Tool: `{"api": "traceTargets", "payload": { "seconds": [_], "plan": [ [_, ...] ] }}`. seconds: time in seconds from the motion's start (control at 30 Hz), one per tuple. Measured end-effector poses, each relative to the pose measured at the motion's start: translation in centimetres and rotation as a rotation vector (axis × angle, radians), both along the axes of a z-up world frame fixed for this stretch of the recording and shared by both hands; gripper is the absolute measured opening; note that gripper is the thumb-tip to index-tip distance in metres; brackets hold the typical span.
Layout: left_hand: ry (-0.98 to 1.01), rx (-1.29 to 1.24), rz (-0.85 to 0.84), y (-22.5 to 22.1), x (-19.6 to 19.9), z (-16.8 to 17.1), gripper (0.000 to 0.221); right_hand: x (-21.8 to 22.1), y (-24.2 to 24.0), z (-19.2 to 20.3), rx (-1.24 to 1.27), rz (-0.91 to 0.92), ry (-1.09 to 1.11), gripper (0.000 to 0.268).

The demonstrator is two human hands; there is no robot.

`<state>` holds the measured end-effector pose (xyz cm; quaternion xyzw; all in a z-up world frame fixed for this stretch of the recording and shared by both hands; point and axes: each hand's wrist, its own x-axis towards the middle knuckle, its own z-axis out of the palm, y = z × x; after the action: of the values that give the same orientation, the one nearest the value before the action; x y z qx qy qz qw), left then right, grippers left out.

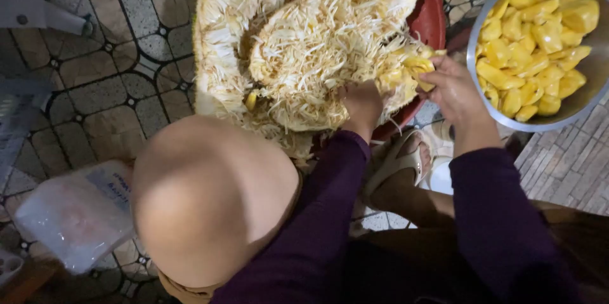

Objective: Manually extracting edible yellow pods from a halved jackfruit and placing them into a large metal bowl.

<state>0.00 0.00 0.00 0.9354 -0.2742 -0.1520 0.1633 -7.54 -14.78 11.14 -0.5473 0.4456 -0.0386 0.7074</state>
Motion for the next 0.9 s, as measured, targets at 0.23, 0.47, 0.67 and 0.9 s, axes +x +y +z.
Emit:
{"api": "traceTargets", "payload": {
  "seconds": [0.23, 0.47, 0.67, 0.9],
  "plan": [
    [0.11, 0.175, -0.04, -1.4, 2.5, -5.1, 0.041, -0.5, 0.3, -2.5, 0.194, -0.207, -0.107, 0.03],
    [0.476, 0.232, -0.142, -0.3, 4.0, 2.8, 0.038, -0.8, 1.7, -3.1, 0.244, -0.316, 0.044, 0.035],
    [0.414, 0.256, -0.114, -1.9, 2.5, 2.1, 0.035, -2.0, 4.4, -5.8, -0.418, -0.146, 0.374, 0.022],
    [0.845, -0.009, 0.807, -7.0, -0.6, -7.4, 0.057, 2.4, 6.7, -3.0, -0.632, 0.86, 1.119, 0.065]
  ]
}}
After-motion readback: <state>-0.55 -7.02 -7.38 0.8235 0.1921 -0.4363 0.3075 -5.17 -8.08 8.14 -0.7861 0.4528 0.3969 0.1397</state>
